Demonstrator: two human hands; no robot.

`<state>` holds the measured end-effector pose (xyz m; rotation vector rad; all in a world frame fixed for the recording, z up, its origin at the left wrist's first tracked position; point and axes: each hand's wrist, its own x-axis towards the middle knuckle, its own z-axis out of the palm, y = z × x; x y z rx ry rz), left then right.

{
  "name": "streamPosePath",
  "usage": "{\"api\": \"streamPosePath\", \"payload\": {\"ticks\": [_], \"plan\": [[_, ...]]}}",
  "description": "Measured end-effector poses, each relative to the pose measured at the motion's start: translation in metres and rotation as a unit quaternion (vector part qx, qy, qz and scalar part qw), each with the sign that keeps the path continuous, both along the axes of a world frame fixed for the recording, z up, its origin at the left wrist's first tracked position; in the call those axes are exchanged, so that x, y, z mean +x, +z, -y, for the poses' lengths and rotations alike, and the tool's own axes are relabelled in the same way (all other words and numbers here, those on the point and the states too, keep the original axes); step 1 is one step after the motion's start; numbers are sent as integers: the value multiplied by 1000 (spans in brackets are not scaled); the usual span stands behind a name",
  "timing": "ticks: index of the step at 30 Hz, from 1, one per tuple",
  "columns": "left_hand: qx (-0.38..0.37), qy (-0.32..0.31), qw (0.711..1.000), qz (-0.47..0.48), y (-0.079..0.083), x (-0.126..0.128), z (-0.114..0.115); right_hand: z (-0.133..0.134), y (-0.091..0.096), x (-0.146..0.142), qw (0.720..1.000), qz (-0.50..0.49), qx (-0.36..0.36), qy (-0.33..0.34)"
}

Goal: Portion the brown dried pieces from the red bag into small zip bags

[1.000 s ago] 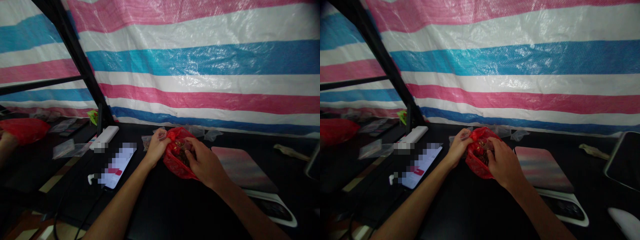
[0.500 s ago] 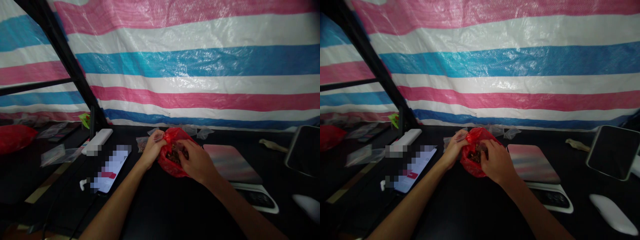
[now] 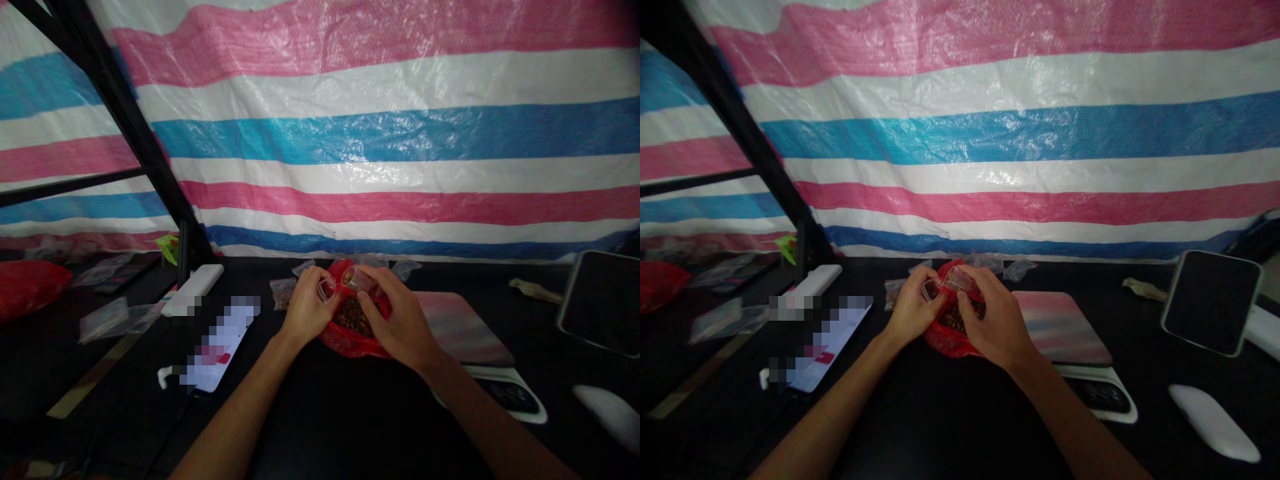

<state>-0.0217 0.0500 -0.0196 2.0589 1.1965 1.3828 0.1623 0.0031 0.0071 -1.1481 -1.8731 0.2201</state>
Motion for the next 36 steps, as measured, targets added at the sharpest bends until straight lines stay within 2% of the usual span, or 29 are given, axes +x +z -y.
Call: {"api": "streamPosePath", "payload": {"ticks": [2,7,10,17,22,25,28,30,32,36], "plan": [[-3,-3,1000,-16,-1,3,2,1,-2,-3,999,19,9,29],[-12,-28,998,-51,-2,5,7,1,-6,-5,998,-1,36,47],[-9,-33,998,-58,-2,4,8,2,-5,-3,996,28,57,65],[-9,-34,999,-23,-6,6,6,0,-8,-6,991,80,98,36],[-4,8,999,-33,-2,2,6,2,1,-4,994,16,105,-29],[-55,51,994,-78,6,-8,4,3,9,3,998,10,63,-2],[-120,103,977,-142,14,-19,2,2,13,9,992,95,-29,77],[-160,117,966,-168,17,-24,1,2,11,11,980,156,-72,97],[-207,85,961,-159,18,-28,1,1,8,11,971,191,-97,104],[-310,-54,946,-82,19,-33,0,3,3,11,965,197,-137,105]]}}
